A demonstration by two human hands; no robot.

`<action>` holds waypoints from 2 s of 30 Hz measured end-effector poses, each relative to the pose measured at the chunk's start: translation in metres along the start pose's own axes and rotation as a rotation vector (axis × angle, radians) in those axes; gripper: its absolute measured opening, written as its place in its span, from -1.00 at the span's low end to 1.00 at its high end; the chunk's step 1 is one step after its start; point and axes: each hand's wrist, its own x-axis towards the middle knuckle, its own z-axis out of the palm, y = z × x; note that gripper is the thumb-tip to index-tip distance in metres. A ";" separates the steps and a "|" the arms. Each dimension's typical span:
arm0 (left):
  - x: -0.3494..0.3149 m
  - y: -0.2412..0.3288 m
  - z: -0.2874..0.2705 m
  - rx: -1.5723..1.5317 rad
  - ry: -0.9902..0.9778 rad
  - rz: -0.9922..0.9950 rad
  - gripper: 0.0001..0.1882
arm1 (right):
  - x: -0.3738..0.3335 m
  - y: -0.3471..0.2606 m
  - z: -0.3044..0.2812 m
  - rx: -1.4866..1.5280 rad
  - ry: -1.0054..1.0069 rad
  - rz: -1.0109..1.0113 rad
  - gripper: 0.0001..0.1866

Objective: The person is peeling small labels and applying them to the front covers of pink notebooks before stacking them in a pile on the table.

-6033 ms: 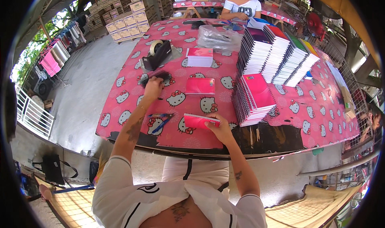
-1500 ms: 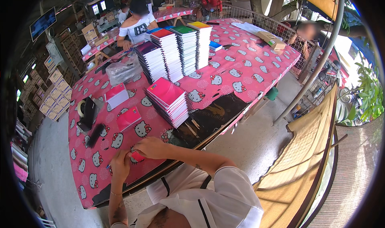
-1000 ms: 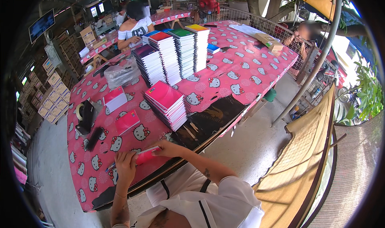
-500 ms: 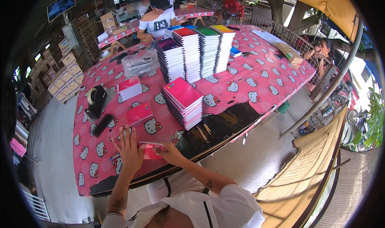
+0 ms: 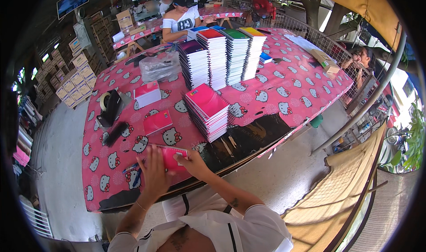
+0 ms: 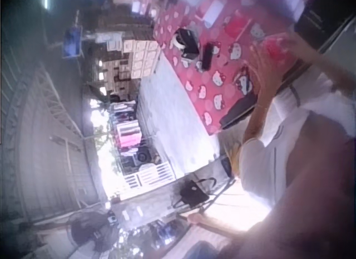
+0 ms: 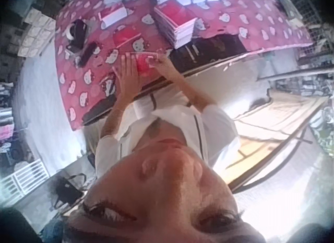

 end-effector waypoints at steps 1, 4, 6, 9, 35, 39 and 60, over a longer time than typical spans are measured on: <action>-0.005 0.007 -0.001 -0.019 -0.031 0.035 -0.15 | 0.002 -0.002 -0.002 -0.014 0.016 -0.020 -0.70; 0.036 -0.011 -0.028 0.046 0.158 -0.099 -0.14 | -0.005 -0.004 0.014 -0.052 -0.008 -0.188 -0.69; 0.021 -0.003 -0.013 -0.050 0.121 -0.028 -0.12 | -0.006 -0.012 0.007 -0.113 -0.005 -0.100 -0.70; 0.004 0.003 0.001 -0.004 0.091 0.018 -0.10 | -0.004 -0.002 0.007 -0.164 -0.004 -0.184 -0.72; 0.007 0.006 0.008 -0.103 0.079 -0.008 -0.30 | -0.005 0.009 -0.002 -0.215 -0.036 -0.112 -0.71; 0.060 -0.005 -0.058 -0.257 -0.678 0.028 -0.31 | -0.005 0.022 -0.012 -0.225 -0.034 -0.245 -0.67; 0.022 0.017 0.003 -0.078 0.072 0.104 -0.17 | -0.002 0.012 0.003 -0.224 -0.047 -0.235 -0.70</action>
